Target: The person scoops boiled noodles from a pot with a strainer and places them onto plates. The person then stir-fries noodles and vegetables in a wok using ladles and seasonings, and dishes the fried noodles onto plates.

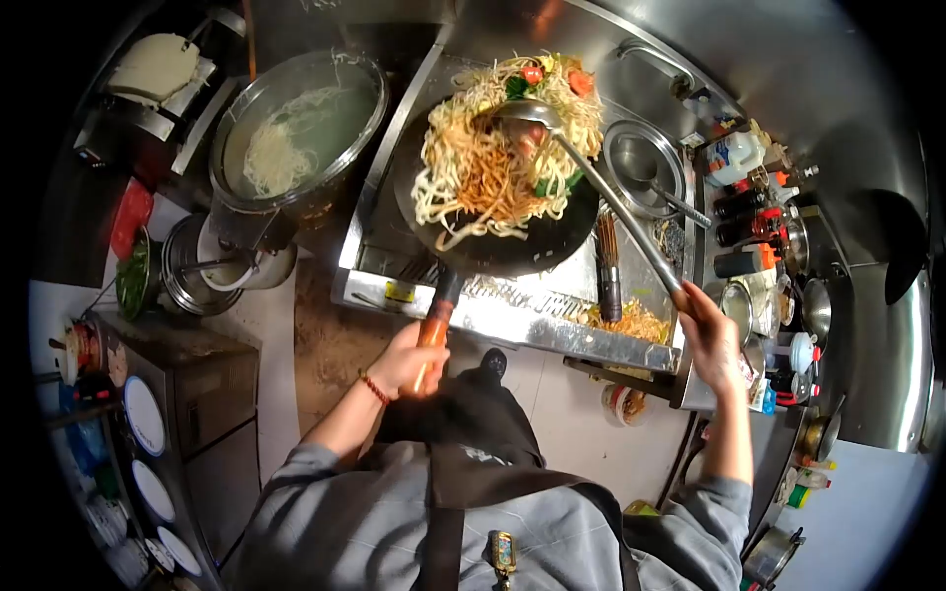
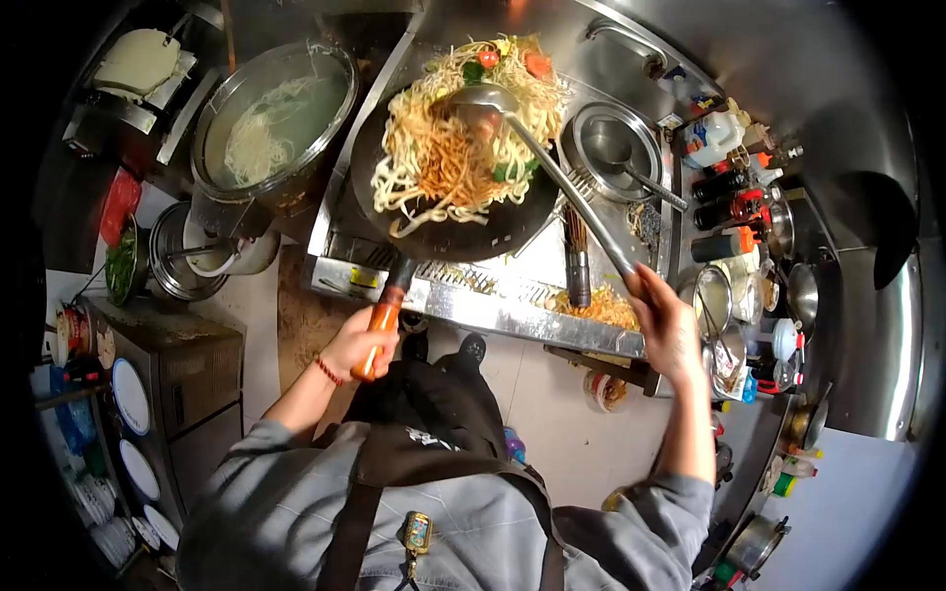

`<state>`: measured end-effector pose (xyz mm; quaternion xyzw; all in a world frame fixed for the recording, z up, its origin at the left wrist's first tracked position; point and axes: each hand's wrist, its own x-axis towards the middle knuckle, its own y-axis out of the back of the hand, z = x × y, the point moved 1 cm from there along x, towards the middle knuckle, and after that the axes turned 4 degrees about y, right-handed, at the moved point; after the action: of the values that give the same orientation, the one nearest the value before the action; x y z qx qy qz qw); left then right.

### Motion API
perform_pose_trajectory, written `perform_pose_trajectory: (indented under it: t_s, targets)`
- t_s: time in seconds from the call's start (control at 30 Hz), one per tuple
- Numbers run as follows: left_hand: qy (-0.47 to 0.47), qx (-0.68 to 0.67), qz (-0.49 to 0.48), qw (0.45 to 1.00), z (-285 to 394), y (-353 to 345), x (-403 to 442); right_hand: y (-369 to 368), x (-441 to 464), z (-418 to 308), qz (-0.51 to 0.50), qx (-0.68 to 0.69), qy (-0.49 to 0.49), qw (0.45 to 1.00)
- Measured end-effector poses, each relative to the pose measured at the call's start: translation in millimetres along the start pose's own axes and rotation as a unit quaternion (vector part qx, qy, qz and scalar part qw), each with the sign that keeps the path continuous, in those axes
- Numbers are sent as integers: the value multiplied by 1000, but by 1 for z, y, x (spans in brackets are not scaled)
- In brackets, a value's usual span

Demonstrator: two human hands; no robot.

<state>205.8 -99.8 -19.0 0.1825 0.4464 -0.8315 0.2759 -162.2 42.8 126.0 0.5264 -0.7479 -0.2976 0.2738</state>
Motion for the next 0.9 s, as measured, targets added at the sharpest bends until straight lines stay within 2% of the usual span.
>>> perform_pose_trajectory:
  t_s: [0.1,0.2,0.23,0.27,0.3,0.33,0.4,0.43,0.47,0.5,0.57,0.63,0.67,0.73,0.77,0.8,0.9]
  targets:
    - [2,-26,0,1000,48,-17,13,48,-8,-36,-34,141,-150,978]
    - [-17,-14,7,1000,64,-18,66,23,15,-19,-26,86,-161,983]
    - [-25,3,11,1000,61,-16,79,-10,27,-26,8,52,-201,978]
    - [-31,21,16,999,55,-12,89,-46,38,-23,-24,21,-229,973]
    - [-31,13,7,999,45,-1,103,-98,41,18,-57,-30,-225,972]
    - [-40,65,24,997,40,5,112,-137,26,15,-38,-10,-155,987]
    - [-42,74,37,996,33,18,122,-216,-3,8,-9,27,-10,1000]
    - [-57,65,23,996,31,17,119,-215,-30,10,29,-18,14,999]
    - [-52,66,25,996,32,12,108,-187,-50,-3,-26,-17,-44,999]
    - [-50,59,26,997,36,1,90,-164,-75,13,-40,-41,-54,997]
    - [-61,40,15,997,38,-17,49,-107,-101,17,-75,-120,-61,988]
    - [-30,59,31,997,46,-28,20,-55,-98,15,-114,-220,-42,968]
    - [-16,56,36,998,46,-31,13,-44,-84,12,-106,-222,0,969]
    - [-23,18,20,999,59,-30,30,-43,-48,5,-144,-208,-66,965]
    - [-29,40,7,999,61,-26,44,-48,-25,-9,-137,-183,-86,970]
    - [-52,-5,35,998,51,-27,48,-51,-7,-3,-149,-193,-74,967]
    - [-44,6,40,998,6,3,25,-31,4,-7,-55,-89,25,994]
